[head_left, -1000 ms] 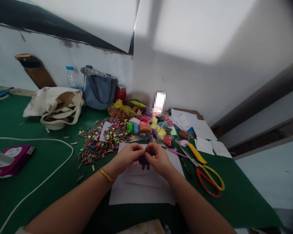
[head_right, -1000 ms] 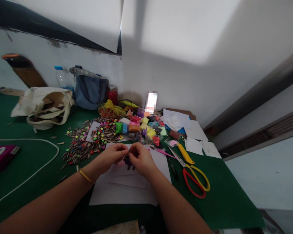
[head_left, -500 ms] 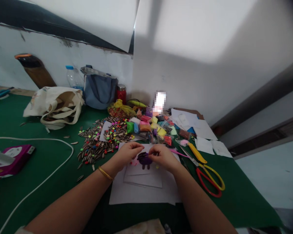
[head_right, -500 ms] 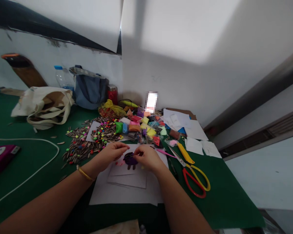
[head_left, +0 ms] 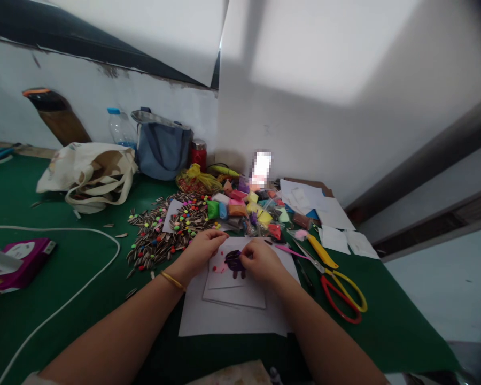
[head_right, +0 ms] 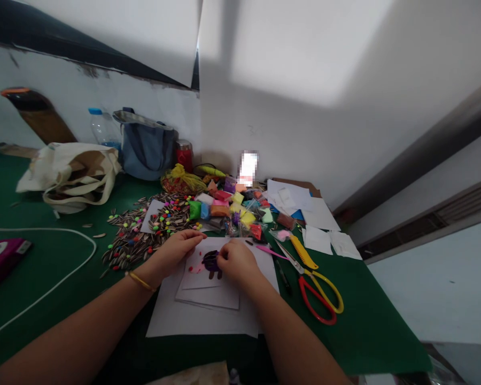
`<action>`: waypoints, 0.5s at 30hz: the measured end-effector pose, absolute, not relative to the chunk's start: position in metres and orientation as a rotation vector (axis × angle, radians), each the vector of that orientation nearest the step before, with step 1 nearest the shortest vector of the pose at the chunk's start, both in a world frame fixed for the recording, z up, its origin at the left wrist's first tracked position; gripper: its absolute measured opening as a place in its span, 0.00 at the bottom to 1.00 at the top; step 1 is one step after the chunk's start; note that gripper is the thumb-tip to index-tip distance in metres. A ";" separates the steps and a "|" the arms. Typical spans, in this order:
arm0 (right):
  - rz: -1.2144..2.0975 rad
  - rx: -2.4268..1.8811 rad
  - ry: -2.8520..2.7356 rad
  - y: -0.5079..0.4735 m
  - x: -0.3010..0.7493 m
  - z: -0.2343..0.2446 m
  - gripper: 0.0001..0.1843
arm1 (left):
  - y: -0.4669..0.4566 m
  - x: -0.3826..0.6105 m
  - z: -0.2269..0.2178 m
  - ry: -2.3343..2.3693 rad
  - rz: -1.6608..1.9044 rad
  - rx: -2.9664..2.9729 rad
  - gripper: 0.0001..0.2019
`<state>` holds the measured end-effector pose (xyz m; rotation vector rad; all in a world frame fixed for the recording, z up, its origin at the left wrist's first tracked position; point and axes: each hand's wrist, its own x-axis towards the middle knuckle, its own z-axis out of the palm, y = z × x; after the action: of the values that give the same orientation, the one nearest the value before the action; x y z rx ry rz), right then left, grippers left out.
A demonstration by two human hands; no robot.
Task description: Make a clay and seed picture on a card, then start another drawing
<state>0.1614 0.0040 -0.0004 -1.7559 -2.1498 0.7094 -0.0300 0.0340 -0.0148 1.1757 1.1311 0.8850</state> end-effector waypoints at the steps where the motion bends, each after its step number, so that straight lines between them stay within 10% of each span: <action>1: 0.712 -1.771 -2.160 0.004 0.161 0.000 0.11 | 0.034 -0.030 -0.015 1.136 0.881 1.179 0.16; 15: 0.750 -1.922 -2.196 0.008 0.155 0.002 0.10 | 0.035 -0.030 -0.017 1.165 0.854 1.203 0.17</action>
<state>0.1550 0.0082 0.0020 -1.9219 -2.1956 0.7505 -0.0301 0.0355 -0.0167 1.2032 1.1648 0.8537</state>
